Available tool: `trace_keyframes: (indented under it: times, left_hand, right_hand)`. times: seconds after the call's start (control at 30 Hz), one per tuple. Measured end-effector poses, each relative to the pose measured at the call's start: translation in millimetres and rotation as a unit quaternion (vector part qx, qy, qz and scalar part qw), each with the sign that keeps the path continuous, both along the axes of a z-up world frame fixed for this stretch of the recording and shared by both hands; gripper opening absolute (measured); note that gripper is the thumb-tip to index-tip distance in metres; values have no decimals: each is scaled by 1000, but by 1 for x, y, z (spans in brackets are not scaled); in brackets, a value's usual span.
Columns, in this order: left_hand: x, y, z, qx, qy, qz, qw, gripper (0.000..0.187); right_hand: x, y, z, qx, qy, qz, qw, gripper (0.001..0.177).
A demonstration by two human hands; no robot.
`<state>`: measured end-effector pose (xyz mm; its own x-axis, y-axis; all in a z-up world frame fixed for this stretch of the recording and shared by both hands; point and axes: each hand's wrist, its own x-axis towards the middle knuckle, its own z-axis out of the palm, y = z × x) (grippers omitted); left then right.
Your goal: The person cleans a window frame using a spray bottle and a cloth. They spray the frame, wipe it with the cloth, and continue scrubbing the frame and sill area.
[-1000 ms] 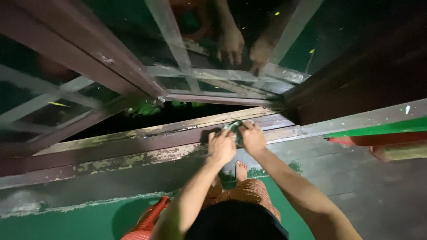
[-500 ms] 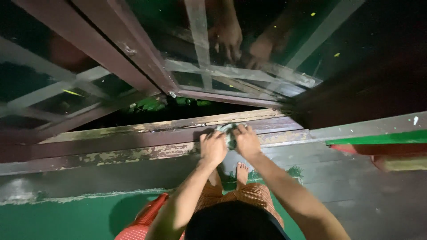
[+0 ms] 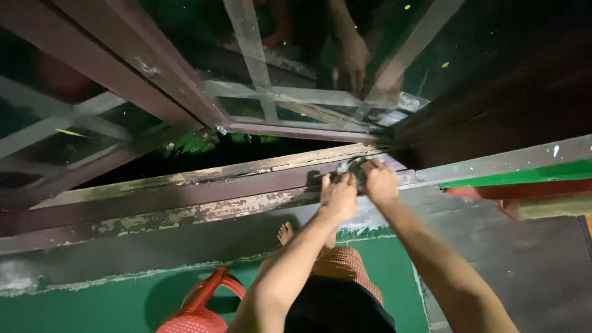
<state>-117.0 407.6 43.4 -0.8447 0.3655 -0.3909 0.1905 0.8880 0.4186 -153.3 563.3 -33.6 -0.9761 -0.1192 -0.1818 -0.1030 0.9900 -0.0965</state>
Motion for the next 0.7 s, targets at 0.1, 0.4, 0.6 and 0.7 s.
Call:
trace_keyframes:
  times: [0.1,0.4,0.6,0.7]
  left_hand:
    - [12,-44,-12,-25,-30,32,999,49]
    - [49,-159,22,-45,-26,95,994,63]
    - [39,-138,49,-84,-66,69,992,62]
    - [25,-118,58,-67,-108,65,990,63]
  right_hand:
    - [11,-57,6,-18,16,41,999,34]
    - [51,-191,47,-2,3,170,986,76]
    - [47,-163,51,-25,-4,190,981,85]
    - [38,-136,32,-47,11,172,984,88]
